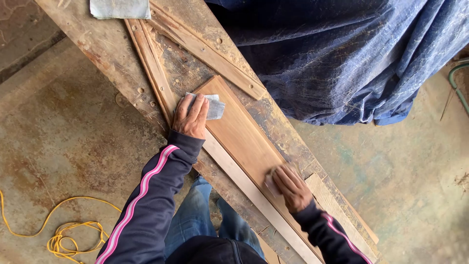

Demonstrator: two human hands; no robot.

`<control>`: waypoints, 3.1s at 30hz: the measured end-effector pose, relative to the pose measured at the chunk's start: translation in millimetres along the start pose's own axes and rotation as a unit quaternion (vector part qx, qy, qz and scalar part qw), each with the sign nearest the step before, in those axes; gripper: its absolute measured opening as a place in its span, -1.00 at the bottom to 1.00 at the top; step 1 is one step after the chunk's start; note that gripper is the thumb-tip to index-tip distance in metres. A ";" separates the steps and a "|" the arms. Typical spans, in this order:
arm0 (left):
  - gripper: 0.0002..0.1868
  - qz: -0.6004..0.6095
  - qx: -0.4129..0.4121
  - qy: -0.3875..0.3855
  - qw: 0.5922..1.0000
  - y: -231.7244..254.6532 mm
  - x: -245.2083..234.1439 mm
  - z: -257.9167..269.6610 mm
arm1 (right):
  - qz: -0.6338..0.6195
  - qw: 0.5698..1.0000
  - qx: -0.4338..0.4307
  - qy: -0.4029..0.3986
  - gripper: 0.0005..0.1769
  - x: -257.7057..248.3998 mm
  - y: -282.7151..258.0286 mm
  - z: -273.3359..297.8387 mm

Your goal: Sanding a wooden board by hand using a piece of sandpaper.

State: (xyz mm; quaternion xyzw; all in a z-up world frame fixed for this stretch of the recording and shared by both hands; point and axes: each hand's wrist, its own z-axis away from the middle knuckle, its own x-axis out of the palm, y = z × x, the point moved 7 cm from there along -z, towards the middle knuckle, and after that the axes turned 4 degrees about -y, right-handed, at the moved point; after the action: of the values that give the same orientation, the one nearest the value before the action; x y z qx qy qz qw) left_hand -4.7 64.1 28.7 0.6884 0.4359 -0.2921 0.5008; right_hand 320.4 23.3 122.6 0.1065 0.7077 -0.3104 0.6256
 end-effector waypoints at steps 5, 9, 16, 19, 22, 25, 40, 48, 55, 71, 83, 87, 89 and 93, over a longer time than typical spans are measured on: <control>-0.56 -0.003 0.004 0.004 1.000 -0.5 1.6 -3.3 | 0.005 0.999 -0.017 -0.048 -0.42 22.5 4.3 -33.9; -0.55 -0.007 0.002 -0.004 1.000 0.3 3.7 0.8 | -0.009 0.999 -0.040 0.001 -0.46 43.0 11.6 -145.8; -0.54 0.003 0.006 -0.010 1.000 -0.3 5.8 2.2 | -0.032 0.999 -0.029 0.019 -0.40 28.6 -2.4 -139.0; -0.54 0.004 -0.003 0.003 1.000 -3.7 7.0 1.7 | 0.021 0.997 -0.065 0.023 -0.53 12.4 -26.7 -61.8; -0.55 0.004 -0.003 0.014 1.000 -4.1 4.1 1.5 | -0.002 1.000 -0.021 -0.004 -0.56 24.3 -31.7 -38.4; -0.55 0.009 0.000 0.016 1.000 -2.2 0.0 -1.6 | -0.007 0.999 -0.037 -0.014 -0.49 39.5 -37.8 -90.1; -0.51 0.100 -0.024 0.051 0.993 -8.5 -13.5 -0.4 | -0.010 0.998 -0.055 0.001 -0.49 51.7 -59.6 -91.9; -0.54 0.086 -0.022 0.036 0.995 -4.3 -15.6 -1.1 | 0.013 0.999 -0.034 0.007 -0.41 58.1 -52.5 -156.8; -0.58 0.076 -0.013 0.040 0.996 -10.5 -8.4 -3.4 | -0.067 0.997 -0.035 -0.016 -0.41 51.4 -48.6 -56.0; -0.55 0.072 -0.017 0.034 0.997 -7.6 -9.2 -2.6 | -0.053 0.996 -0.068 -0.018 -0.49 41.5 -44.9 -50.1; -0.52 0.077 -0.010 0.025 0.997 -5.0 -10.7 -4.6 | -0.049 0.995 -0.081 -0.031 -0.45 53.7 -52.6 -102.6; -0.51 0.078 -0.013 0.035 0.996 -8.2 -9.2 -2.1 | -0.041 0.994 -0.100 -0.032 -0.50 41.0 -51.0 -54.6; -0.51 0.077 -0.013 0.033 0.996 -7.1 -11.0 -0.1 | -0.047 0.992 -0.111 -0.034 -0.50 50.9 -50.8 -73.8; -0.50 0.077 -0.013 0.027 0.997 -4.2 -14.1 -3.4 | -0.056 0.992 -0.112 -0.029 -0.46 65.2 -55.5 -150.3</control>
State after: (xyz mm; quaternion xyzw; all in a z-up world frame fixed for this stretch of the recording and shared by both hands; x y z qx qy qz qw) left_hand -14.8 63.4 39.9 0.7209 0.3989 -0.2281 0.5187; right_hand 154.7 50.4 81.3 -0.0131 0.7242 -0.2667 0.6358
